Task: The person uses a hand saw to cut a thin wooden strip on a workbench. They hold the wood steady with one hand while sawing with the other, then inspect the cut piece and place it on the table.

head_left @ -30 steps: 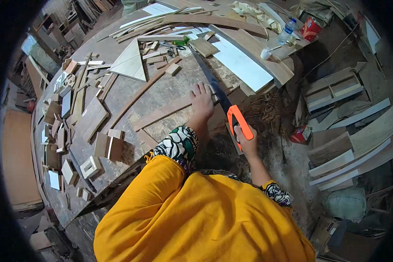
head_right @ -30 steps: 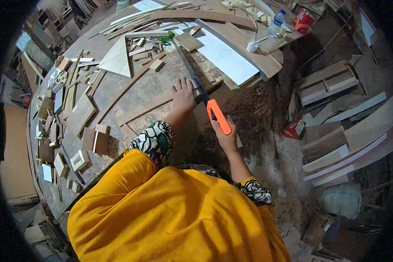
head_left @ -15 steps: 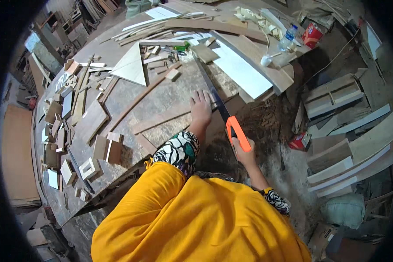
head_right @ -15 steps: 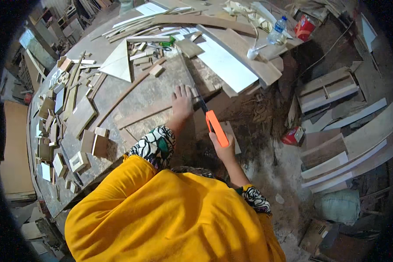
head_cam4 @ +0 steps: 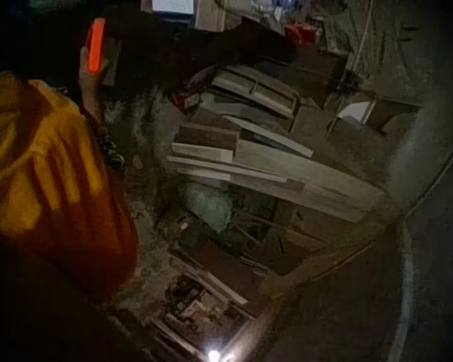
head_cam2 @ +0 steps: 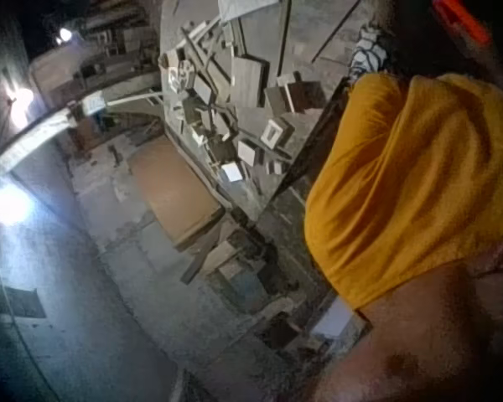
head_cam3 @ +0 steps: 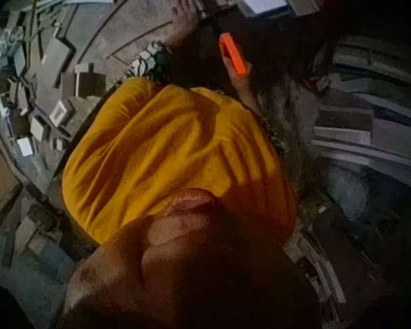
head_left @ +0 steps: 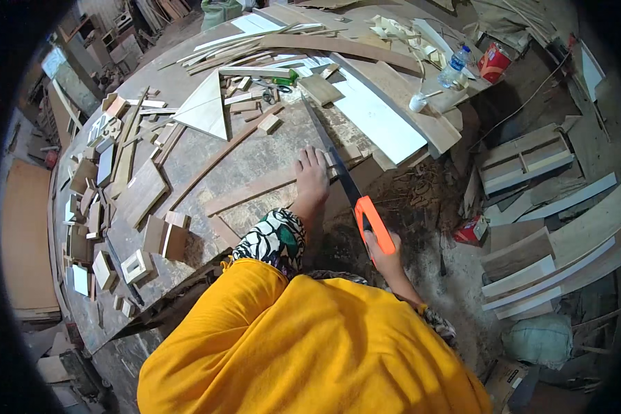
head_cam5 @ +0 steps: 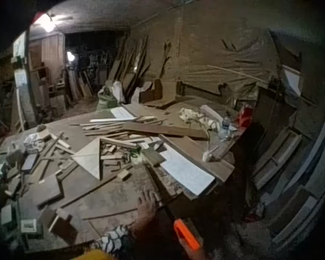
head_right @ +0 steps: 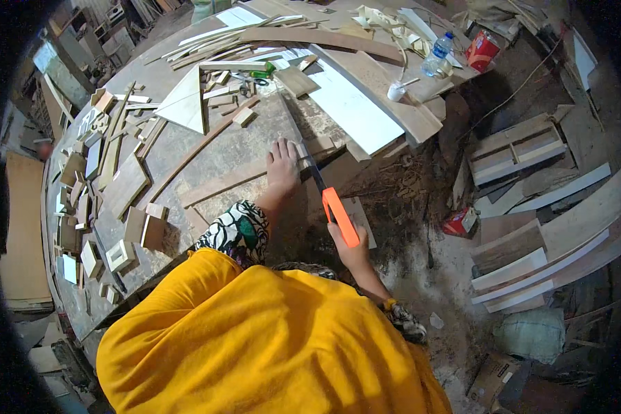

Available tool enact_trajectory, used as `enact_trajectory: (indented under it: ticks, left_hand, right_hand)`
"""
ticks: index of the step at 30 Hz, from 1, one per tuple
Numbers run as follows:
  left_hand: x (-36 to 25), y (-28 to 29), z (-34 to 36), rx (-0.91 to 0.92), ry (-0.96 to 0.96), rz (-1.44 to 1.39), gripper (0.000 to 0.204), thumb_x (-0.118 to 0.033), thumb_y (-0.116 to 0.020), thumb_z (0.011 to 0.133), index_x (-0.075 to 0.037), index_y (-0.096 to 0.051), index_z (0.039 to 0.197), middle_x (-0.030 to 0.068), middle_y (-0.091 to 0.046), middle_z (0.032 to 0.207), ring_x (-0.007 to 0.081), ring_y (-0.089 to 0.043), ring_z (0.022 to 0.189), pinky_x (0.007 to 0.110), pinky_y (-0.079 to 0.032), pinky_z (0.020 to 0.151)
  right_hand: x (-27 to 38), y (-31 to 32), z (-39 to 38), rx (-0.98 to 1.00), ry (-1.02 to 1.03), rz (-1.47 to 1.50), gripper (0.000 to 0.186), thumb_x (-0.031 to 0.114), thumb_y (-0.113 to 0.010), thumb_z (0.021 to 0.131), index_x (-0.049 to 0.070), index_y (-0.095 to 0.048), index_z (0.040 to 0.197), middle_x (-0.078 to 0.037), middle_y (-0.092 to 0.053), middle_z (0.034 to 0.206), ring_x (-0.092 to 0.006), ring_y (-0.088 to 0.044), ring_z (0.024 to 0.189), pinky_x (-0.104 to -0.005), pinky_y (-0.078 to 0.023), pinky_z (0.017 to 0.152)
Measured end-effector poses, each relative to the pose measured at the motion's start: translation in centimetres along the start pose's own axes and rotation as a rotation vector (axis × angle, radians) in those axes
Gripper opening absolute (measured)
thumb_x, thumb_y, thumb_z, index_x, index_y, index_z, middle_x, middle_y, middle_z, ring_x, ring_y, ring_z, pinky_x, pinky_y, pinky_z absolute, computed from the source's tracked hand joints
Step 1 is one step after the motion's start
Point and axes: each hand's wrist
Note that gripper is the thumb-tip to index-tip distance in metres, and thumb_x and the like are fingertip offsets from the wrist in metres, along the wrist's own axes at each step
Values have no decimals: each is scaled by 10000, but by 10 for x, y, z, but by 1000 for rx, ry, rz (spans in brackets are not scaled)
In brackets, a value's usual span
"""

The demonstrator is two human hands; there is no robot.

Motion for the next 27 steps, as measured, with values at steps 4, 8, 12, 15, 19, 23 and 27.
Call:
enact_trajectory:
  ticks: [4,8,12,15,19,23,27]
  left_hand:
    - [4,-4,-2,23,-45,64,485,-215,-478,863,9,-424,1291,198,-395,1387,359,-378,1276,463,-335,991]
    - [3,-5,1,19,-63,14,470,-188,-467,856,10,-435,1281,192,-387,1397,347,-364,1292,469,-325,1006]
    - [5,-10,-1,31,-64,11,474,-174,-465,852,14,-430,1285,191,-383,1400,347,-345,1309,479,-303,1032]
    - [5,-5,0,43,-63,-5,499,-169,-468,848,17,-406,1307,191,-374,1406,349,-335,1314,490,-284,1047]
    - [2,7,-4,104,-42,-41,578,-169,-520,805,31,-374,1328,212,-343,1421,381,-298,1326,508,-256,1064]
    - [-1,5,4,34,-7,-49,559,-150,-537,781,46,-399,1285,229,-375,1373,399,-337,1277,507,-297,1019]
    - [-2,1,3,31,-3,-66,568,-165,-537,807,41,-363,1307,223,-371,1370,402,-347,1270,512,-317,993]
  right_hand:
    - [14,20,-45,8,-119,-111,256,195,-666,863,-5,-548,755,-24,-487,604,-118,-448,543,-316,-376,498]
    - [34,20,-48,14,-78,-183,252,196,-668,865,-3,-547,768,-28,-490,603,-123,-453,547,-315,-382,507]
    - [15,17,-51,-18,-44,-116,259,192,-670,862,-3,-538,754,-47,-474,581,-146,-438,517,-315,-383,504]
    - [20,11,-54,-47,-41,-99,267,198,-673,859,-5,-539,747,-60,-479,575,-163,-444,507,-318,-385,499]
    - [20,10,-55,-61,-18,-184,293,208,-665,867,-7,-522,728,-44,-444,556,-143,-416,497,-316,-361,477]
    - [24,5,-46,-11,2,-15,268,181,-649,879,4,-513,731,-17,-447,584,-123,-423,531,-308,-359,493]
    - [26,2,-44,-80,76,45,262,176,-652,875,3,-517,733,-9,-440,585,-121,-406,532,-306,-355,501]
Point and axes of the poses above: each hand's wrist, its own z-axis towards the middle knuckle, its own y-axis out of the back of the hand, x = y × z
